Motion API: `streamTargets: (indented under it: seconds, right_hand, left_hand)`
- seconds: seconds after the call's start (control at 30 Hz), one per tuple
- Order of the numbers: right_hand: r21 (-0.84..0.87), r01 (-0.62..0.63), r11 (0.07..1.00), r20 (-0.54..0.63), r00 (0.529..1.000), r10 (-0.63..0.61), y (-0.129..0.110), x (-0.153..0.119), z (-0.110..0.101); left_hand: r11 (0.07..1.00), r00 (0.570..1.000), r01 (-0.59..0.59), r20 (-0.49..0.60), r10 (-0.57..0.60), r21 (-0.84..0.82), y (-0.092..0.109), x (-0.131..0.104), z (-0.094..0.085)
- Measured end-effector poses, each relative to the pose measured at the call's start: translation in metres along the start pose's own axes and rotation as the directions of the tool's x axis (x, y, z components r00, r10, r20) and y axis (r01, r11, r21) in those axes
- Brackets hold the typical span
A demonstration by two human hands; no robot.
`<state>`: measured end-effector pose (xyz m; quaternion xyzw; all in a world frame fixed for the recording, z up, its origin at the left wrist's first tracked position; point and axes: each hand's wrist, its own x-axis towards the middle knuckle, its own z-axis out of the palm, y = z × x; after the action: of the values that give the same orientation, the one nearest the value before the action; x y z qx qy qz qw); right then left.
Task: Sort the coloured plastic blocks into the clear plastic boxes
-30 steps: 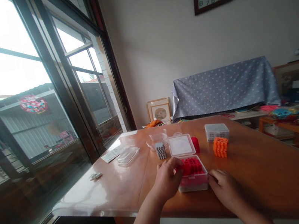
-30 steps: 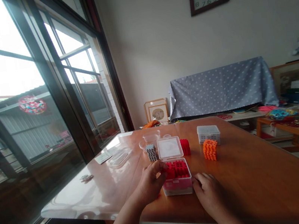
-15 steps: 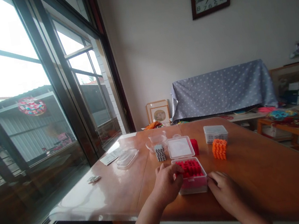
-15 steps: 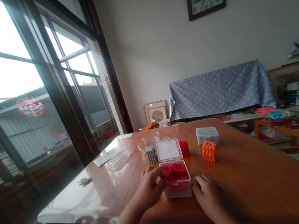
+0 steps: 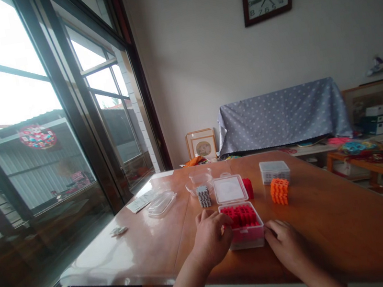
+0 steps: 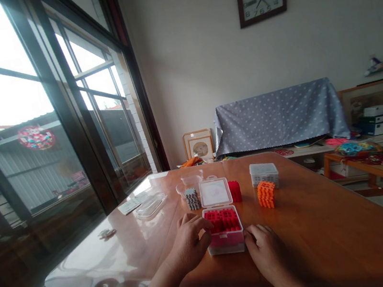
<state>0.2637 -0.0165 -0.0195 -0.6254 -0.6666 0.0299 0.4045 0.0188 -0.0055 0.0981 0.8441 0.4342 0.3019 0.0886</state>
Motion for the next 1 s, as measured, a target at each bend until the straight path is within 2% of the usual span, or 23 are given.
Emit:
streamTargets:
  seconds: [0.17,0.3,0.5,0.57,0.63,0.77,0.87,1.0]
  right_hand:
    - [-0.021,0.005,1.0,-0.007,1.0,-0.005,0.002,0.001,0.001]
    - [-0.025,0.009,1.0,0.0,1.0,-0.009,0.001,0.0,0.0]
    - [-0.015,0.004,1.0,0.002,1.0,-0.004,-0.001,0.0,-0.002]
    - [-0.012,0.004,1.0,0.004,1.0,-0.004,0.001,0.0,-0.002]
    - [-0.006,0.009,1.0,0.009,1.0,-0.009,0.004,0.0,-0.001]
    - [-0.005,0.004,1.0,0.024,1.0,-0.004,0.008,0.0,0.001]
    - [-0.015,0.002,1.0,0.017,1.0,-0.002,0.006,0.0,0.001]
    - [-0.028,0.009,1.0,0.01,1.0,-0.009,0.002,0.0,-0.001]
  left_hand:
    - [1.0,1.0,-0.023,0.009,0.023,-0.004,0.001,-0.001,0.001]
    - [0.999,0.998,-0.018,-0.054,0.016,-0.032,-0.005,-0.001,-0.002]
    - [0.992,0.985,0.077,-0.147,-0.09,-0.095,-0.042,-0.008,-0.016]
    - [0.987,0.984,0.132,-0.111,-0.141,-0.089,-0.055,-0.016,-0.019]
    - [0.98,0.982,0.186,-0.029,-0.188,-0.07,-0.065,-0.025,-0.019]
    - [0.961,0.952,0.27,0.13,-0.276,0.066,-0.072,-0.04,-0.011]
    - [0.953,0.944,0.257,0.167,-0.283,0.159,-0.074,-0.045,-0.003]
    - [0.954,0.951,0.242,0.155,-0.269,0.175,-0.078,-0.045,0.002]
